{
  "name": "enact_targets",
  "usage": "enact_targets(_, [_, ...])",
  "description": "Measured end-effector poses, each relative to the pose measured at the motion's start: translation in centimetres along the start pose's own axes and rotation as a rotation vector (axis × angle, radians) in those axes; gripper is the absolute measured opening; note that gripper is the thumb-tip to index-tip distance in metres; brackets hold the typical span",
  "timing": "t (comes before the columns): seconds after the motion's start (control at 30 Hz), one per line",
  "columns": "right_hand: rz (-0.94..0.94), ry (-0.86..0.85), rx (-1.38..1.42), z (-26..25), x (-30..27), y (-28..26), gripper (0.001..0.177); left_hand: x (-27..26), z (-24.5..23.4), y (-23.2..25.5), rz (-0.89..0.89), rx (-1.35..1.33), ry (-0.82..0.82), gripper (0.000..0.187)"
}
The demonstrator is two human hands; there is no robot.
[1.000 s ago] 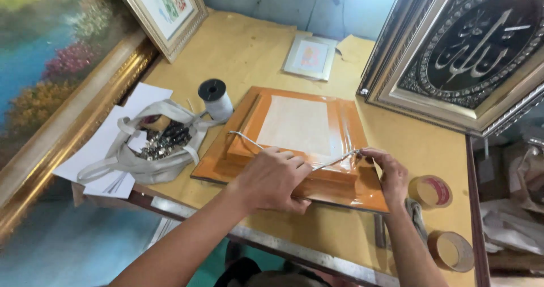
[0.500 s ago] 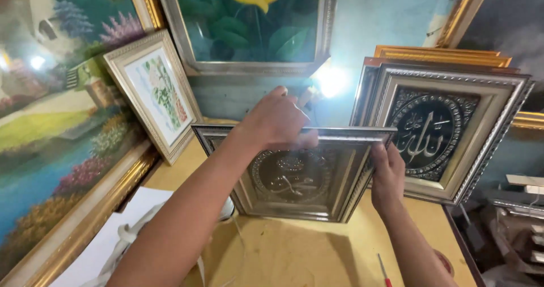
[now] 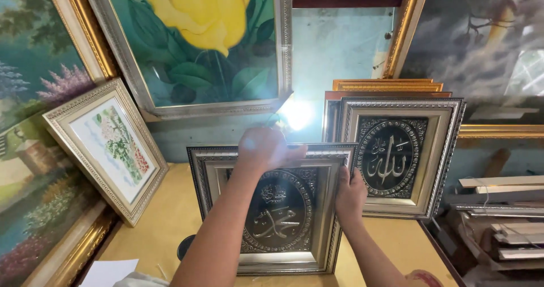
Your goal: Attaching hanging wire and hardware to the back of a wooden picture frame using a screwdriver and string.
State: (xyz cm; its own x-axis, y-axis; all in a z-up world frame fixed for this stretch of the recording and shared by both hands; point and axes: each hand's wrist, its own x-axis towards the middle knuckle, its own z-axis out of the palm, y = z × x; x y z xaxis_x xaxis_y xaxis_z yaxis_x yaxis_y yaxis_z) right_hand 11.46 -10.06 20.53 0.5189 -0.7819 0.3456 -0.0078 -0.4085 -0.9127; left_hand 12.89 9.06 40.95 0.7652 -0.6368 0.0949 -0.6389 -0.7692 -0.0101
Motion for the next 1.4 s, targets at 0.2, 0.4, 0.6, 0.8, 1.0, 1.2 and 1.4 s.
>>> enact_targets(0.2, [0.002,0.073,-0.051,1.4,-0.3,-0.8,0.04,2.2,2.1,-1.2,-0.044,-0.076,0.03,0.076])
enact_targets(0.4, [-0.017,0.103,-0.063,1.8,0.2,1.1,0.042,3.3,2.7,-1.8,-0.064,-0.154,0.099,0.076])
enact_targets(0.6, [-0.018,0.092,-0.065,1.6,0.3,0.6,0.041,2.9,2.9,-1.9,-0.068,-0.273,0.18,0.073])
enact_targets(0.8, [-0.001,0.08,-0.042,1.7,0.1,0.1,0.04,3.3,4.6,-2.2,-0.022,-0.259,0.349,0.061])
enact_targets(1.0, [-0.032,0.072,-0.049,2.1,0.2,0.7,0.044,11.7,12.2,-5.3,-0.009,-0.038,0.491,0.033])
enact_targets(1.2, [-0.09,0.084,0.014,2.2,-0.2,0.3,0.051,1.9,4.0,-1.6,0.029,-0.055,0.383,0.029])
enact_targets(1.4, [-0.141,0.091,-0.025,1.6,-0.3,0.8,0.042,0.7,3.6,-1.4,0.049,-0.086,0.389,0.025])
